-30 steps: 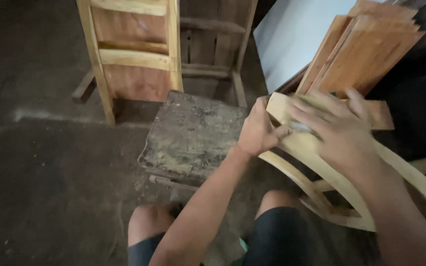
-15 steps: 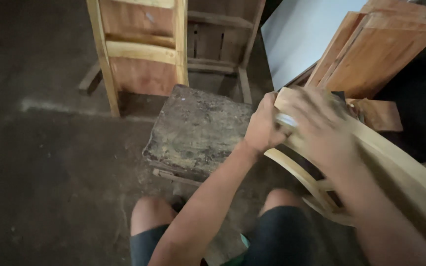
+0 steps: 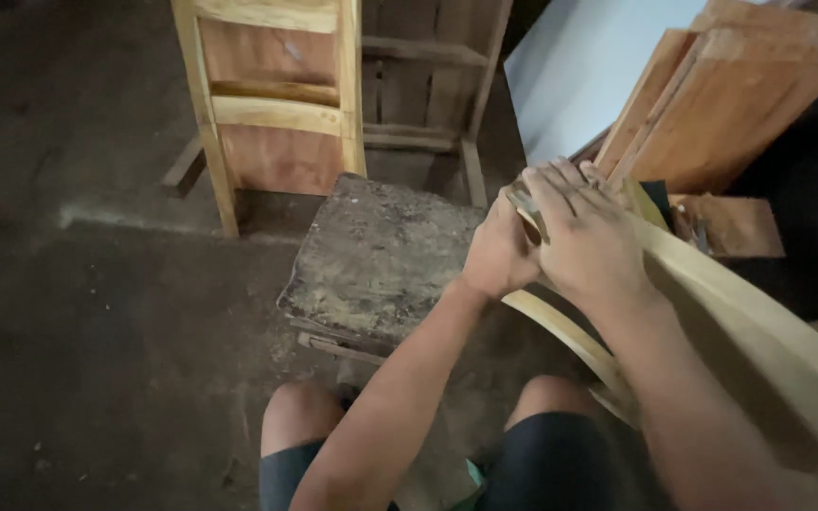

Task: The person sands the wooden surfaces of a chair using a piece of sandpaper, moving their hands across the seat, backrest, and legs to smooth the wood.

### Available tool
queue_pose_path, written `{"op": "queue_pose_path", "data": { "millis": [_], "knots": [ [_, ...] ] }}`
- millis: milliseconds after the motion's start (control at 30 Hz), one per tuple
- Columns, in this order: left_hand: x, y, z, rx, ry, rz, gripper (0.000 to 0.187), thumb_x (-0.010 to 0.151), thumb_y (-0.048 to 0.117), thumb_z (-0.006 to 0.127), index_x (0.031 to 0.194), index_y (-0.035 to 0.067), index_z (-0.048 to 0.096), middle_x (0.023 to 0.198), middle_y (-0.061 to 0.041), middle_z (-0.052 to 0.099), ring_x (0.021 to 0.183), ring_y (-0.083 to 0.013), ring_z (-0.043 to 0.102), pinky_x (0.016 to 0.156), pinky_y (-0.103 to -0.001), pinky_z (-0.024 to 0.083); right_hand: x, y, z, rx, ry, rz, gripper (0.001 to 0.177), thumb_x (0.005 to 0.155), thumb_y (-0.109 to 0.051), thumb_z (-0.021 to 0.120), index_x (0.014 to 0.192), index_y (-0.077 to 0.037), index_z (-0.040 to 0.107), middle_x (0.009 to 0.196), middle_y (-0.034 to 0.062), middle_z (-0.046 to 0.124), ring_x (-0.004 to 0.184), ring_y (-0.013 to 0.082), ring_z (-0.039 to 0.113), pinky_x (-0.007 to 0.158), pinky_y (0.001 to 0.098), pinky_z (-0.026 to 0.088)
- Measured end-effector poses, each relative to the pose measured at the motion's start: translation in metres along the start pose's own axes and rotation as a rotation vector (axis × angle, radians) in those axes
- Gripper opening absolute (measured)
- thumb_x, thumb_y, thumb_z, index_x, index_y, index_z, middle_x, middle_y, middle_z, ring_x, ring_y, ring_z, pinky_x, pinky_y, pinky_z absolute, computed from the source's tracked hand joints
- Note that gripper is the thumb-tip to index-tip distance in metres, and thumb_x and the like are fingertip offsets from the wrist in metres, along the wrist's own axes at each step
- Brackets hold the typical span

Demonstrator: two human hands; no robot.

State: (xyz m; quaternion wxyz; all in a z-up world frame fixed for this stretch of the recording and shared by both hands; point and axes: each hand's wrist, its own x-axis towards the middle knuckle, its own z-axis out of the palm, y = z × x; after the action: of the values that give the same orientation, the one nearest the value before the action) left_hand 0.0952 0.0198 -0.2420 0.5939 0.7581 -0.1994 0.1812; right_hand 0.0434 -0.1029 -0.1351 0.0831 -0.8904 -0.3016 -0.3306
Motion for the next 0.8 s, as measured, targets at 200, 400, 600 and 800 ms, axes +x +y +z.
{"op": "queue_pose_path", "data": {
  "millis": [200,400,600,800],
  "knots": [
    [-0.013,0.005,-0.002,0.051,-0.001,-0.024,0.088,0.069,0.045,0.092,0.133,0.004,0.047,0.122,-0.022,0.067,0.112,-0.0398,0.069,0.092,-0.045,0.056,-0.05,-0.008,-0.044,-0.064,-0.042,0.247,0.041,0.104,-0.007,0.055,0.144,-0.008,0.062,0.143,0.0139,0.065,0.137,0.0303,0.06,0.117,0.0429,0.045],
    [-0.009,-0.012,-0.01,-0.034,-0.063,-0.128,0.078,0.079,0.04,0.078,0.14,0.005,0.044,0.106,-0.02,0.073,0.097,-0.0394,0.074,0.083,-0.044,0.059,-0.02,-0.009,-0.001,-0.192,0.029,0.068,0.042,0.088,-0.016,0.064,0.129,-0.005,0.066,0.135,0.0125,0.066,0.126,0.0285,0.061,0.104,0.0501,0.044],
    [0.003,0.013,-0.013,0.081,0.006,-0.043,0.093,0.069,0.047,0.093,0.131,-0.001,0.044,0.115,-0.02,0.071,0.108,-0.0374,0.071,0.09,-0.045,0.057,-0.148,-0.002,-0.108,-0.619,-0.09,0.428,0.025,0.102,-0.009,0.063,0.126,-0.007,0.069,0.13,0.0085,0.07,0.129,0.0257,0.064,0.115,0.0436,0.045],
    [0.004,0.071,-0.008,0.439,0.282,0.534,0.093,0.081,0.045,0.092,0.143,-0.002,0.042,0.146,-0.025,0.049,0.133,-0.0389,0.047,0.114,-0.055,0.037,-0.203,0.025,-0.122,-0.781,-0.001,0.457,0.017,0.112,-0.015,0.064,0.127,-0.01,0.069,0.136,0.0039,0.073,0.132,0.0181,0.067,0.115,0.0346,0.042]
  ]
}}
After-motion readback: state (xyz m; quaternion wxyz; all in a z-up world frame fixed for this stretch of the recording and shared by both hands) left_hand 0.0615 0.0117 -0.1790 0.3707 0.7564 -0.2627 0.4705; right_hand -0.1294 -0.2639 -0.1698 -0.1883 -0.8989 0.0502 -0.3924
